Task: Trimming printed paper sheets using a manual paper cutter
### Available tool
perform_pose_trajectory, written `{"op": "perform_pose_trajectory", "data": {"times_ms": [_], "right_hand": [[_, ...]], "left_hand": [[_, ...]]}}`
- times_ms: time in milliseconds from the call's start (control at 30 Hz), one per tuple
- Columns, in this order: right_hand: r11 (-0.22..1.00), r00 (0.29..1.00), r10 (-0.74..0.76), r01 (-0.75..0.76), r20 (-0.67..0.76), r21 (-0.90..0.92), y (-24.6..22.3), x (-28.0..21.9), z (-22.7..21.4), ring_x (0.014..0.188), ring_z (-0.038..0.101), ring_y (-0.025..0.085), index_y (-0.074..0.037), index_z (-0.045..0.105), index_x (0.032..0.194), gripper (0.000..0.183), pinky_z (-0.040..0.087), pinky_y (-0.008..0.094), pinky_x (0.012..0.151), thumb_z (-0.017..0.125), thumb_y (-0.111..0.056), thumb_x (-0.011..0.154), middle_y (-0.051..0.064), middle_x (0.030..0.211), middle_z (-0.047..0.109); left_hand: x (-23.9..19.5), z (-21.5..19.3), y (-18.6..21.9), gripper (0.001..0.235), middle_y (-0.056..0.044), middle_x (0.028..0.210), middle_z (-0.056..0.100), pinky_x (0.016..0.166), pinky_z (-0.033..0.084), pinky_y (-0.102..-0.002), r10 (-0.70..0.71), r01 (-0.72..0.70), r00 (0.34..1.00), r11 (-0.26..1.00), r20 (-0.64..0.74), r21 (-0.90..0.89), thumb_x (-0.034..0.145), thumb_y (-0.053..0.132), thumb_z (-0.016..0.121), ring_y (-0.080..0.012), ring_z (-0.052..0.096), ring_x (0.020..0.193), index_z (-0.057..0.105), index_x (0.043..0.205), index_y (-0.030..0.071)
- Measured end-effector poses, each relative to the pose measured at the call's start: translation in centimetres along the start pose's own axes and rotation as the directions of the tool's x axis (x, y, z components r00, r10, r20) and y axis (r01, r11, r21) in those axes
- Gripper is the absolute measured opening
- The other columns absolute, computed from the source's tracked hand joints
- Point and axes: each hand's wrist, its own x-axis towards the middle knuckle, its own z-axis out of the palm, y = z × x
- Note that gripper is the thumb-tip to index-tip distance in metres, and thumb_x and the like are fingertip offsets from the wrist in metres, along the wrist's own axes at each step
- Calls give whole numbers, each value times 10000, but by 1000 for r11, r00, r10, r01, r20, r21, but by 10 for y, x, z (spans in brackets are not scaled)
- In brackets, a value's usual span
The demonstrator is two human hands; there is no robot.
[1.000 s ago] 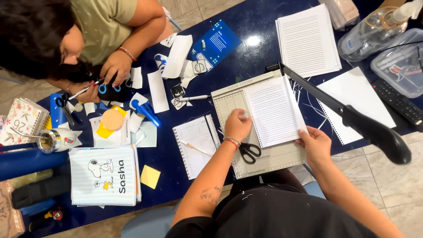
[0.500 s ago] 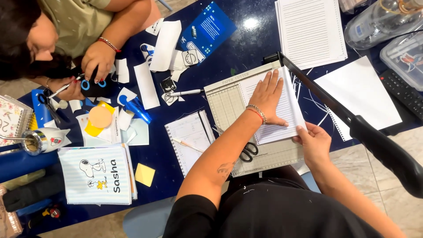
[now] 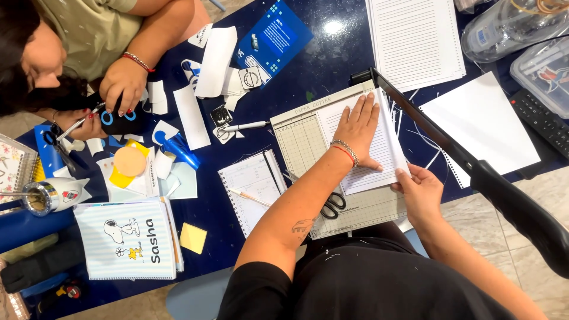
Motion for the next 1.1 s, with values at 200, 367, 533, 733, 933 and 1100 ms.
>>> {"op": "perform_pose_trajectory", "data": {"times_ms": [200,367,533,733,933,1100], "right_hand": [[1000,1000,5,-6,-4,-8,-2,0,1,631,712,186,123,604,1254,364,631,276,628,738,-30,953,208,933,714],[1000,1000,11,-11,-6,0,1,2,0,617,712,188,112,610,1249,364,636,279,619,746,-33,943,203,921,717],[1000,1000,14,-14,-9,12,5,5,0,618,714,185,119,610,1247,364,636,272,621,744,-27,942,202,916,720],[999,999,31,-31,-7,20,20,16,-3,612,726,197,99,621,1247,364,638,272,611,754,-36,937,189,902,727],[999,999,25,-26,38,44,9,1,-11,611,722,179,83,616,1262,389,631,245,602,766,-52,929,138,872,717],[1000,999,1,-1,48,-4,17,-9,-31,788,731,139,28,626,1288,471,629,238,688,784,51,845,143,991,731]], "left_hand": [[4,3,-1,1584,-224,1707,-21,1272,100,-585,-2,2,1000,1000,14,14,534,800,948,-359,-23,1590,100,1619,19],[2,1,1,1594,-228,1705,-29,1272,92,-587,-8,8,1000,1000,16,30,532,792,958,-362,-34,1589,89,1620,16],[1,-1,2,1581,-229,1705,-22,1269,91,-586,-10,9,1000,999,21,37,541,770,965,-361,-36,1590,93,1620,13],[2,-2,2,1586,-229,1703,-19,1270,111,-594,-14,13,1000,999,19,53,525,764,969,-362,-26,1589,99,1615,10],[2,1,3,1598,-227,1704,-18,1277,143,-600,-9,7,1000,997,26,79,534,772,968,-372,-2,1589,86,1621,0],[1,-9,5,1588,-232,1704,-14,1277,125,-597,-25,23,999,998,40,60,546,735,988,-371,-12,1589,83,1624,-1]]}}
